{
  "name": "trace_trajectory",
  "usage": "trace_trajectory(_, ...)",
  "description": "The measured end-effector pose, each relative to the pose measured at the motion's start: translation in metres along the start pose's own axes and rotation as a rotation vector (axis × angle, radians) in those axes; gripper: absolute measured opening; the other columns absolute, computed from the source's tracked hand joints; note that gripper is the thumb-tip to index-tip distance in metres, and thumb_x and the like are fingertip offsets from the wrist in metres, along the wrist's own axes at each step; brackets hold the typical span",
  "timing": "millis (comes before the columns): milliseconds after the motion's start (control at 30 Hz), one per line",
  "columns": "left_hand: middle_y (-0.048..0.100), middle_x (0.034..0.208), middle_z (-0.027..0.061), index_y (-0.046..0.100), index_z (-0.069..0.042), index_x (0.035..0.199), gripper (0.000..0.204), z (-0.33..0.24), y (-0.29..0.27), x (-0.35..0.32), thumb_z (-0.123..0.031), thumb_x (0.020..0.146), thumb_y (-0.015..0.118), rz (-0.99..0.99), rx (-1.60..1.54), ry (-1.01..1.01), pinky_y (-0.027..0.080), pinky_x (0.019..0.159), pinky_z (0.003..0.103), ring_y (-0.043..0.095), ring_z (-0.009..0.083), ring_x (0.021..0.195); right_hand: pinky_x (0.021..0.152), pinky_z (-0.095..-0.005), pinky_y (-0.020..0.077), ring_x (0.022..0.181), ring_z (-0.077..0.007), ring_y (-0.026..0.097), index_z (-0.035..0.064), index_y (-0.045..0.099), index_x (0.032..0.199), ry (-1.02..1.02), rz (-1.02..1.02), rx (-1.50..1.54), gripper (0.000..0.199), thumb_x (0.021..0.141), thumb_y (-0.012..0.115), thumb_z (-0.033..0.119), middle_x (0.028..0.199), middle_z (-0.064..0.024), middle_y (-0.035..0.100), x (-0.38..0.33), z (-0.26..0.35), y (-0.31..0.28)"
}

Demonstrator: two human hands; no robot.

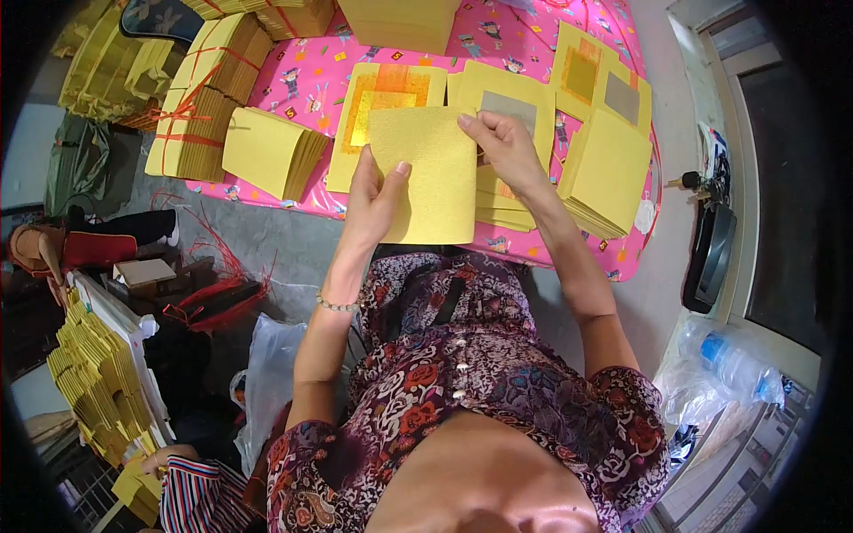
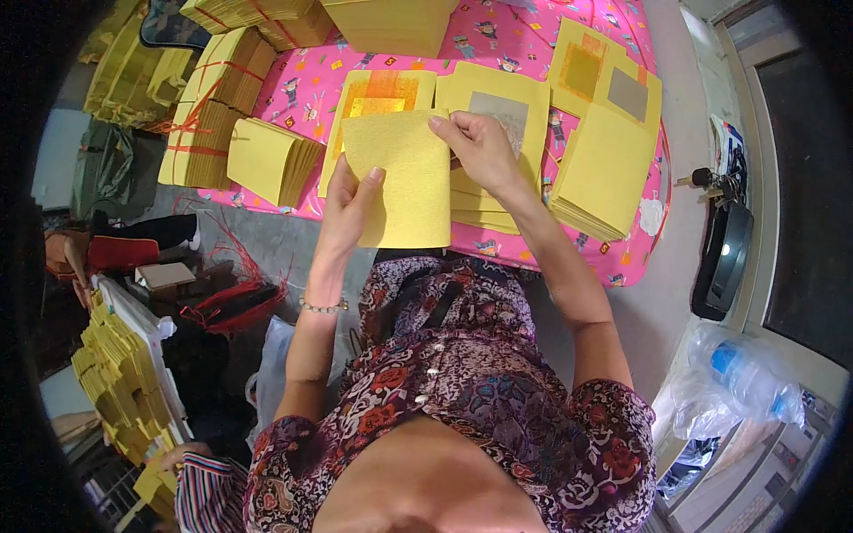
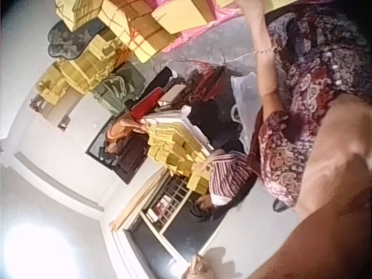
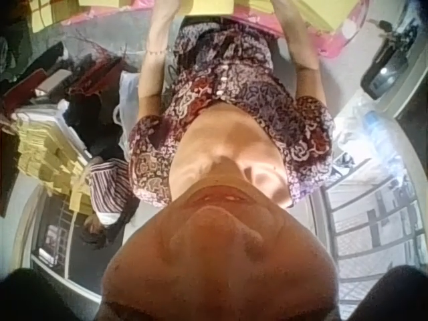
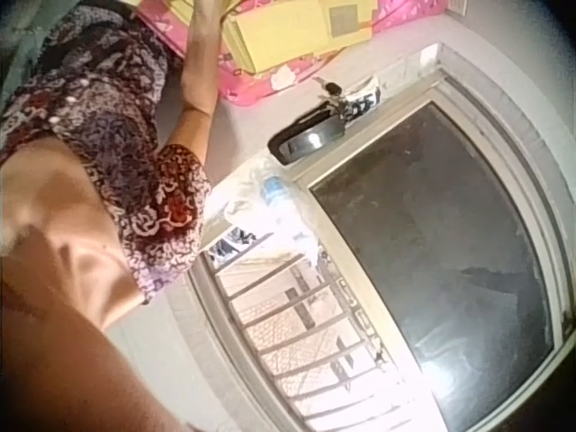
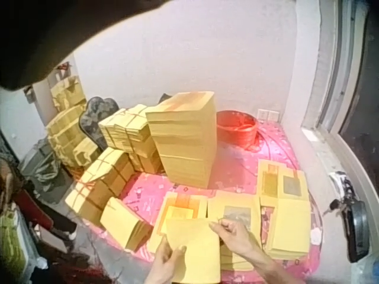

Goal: Sorting and counting sheets of yellow joss paper with gold foil centers.

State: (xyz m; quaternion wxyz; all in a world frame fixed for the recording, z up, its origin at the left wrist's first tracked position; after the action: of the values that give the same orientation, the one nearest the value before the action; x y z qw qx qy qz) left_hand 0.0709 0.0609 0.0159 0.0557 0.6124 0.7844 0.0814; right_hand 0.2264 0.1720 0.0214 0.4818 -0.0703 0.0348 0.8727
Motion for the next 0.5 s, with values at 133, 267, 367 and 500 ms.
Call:
trace_trajectory(133,0.048,0.127,0.0119,0.033,0.001,0.132,0.043,-0.004,-0.003,-0.002,-0.005,0.093,0.048,-0.002,-0.005,-0.002,0.036,0.098,0.030,0.045,0.0162,0.118,0.057,-0.0208,0.0483,0.069,-0.0036,0.058,0.0057,0.063,0.087,0.047,0.023,0.013,0.032,0.092,0.054,0.036,0.078,0.0011,0.063,0.000,0.006,0.001)
trace_trajectory(267,0.048,0.128,0.0121,0.033,0.001,0.133,0.044,-0.004,-0.007,-0.003,-0.005,0.093,0.048,0.040,-0.024,-0.050,0.036,0.098,0.030,0.045,0.0162,0.118,0.057,-0.0210,0.0488,0.067,-0.0040,0.058,0.0052,0.063,0.087,0.007,0.016,0.017,0.032,0.092,0.055,0.035,0.076,0.0011,0.062,0.003,0.005,0.002)
trace_trajectory(367,0.049,0.127,0.0120,0.033,0.001,0.133,0.043,-0.010,-0.011,-0.004,-0.005,0.093,0.048,-0.008,-0.045,-0.065,0.037,0.098,0.030,0.046,0.0161,0.117,0.056,-0.0202,0.0474,0.063,-0.0041,0.057,0.0045,0.062,0.083,0.082,0.053,0.006,0.030,0.091,0.056,0.033,0.073,0.0008,0.062,-0.005,0.006,0.006)
trace_trajectory(500,0.050,0.126,0.0121,0.034,0.002,0.132,0.042,-0.015,-0.018,-0.003,-0.004,0.092,0.048,-0.053,-0.090,-0.066,0.038,0.097,0.030,0.047,0.0164,0.116,0.054,-0.0192,0.0444,0.061,-0.0037,0.055,0.0042,0.061,0.078,0.111,0.237,-0.136,0.028,0.091,0.058,0.029,0.069,0.0009,0.061,-0.021,-0.003,0.018)
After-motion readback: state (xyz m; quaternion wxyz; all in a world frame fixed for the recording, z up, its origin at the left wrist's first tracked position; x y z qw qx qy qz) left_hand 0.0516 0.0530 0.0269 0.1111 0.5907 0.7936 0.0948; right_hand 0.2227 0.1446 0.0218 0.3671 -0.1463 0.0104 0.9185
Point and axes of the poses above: each hand's wrist, its own x-axis towards the middle knuckle, its own y-axis out of the palm, z = x × y, the point moved 3 cm from there along x, towards the middle knuckle
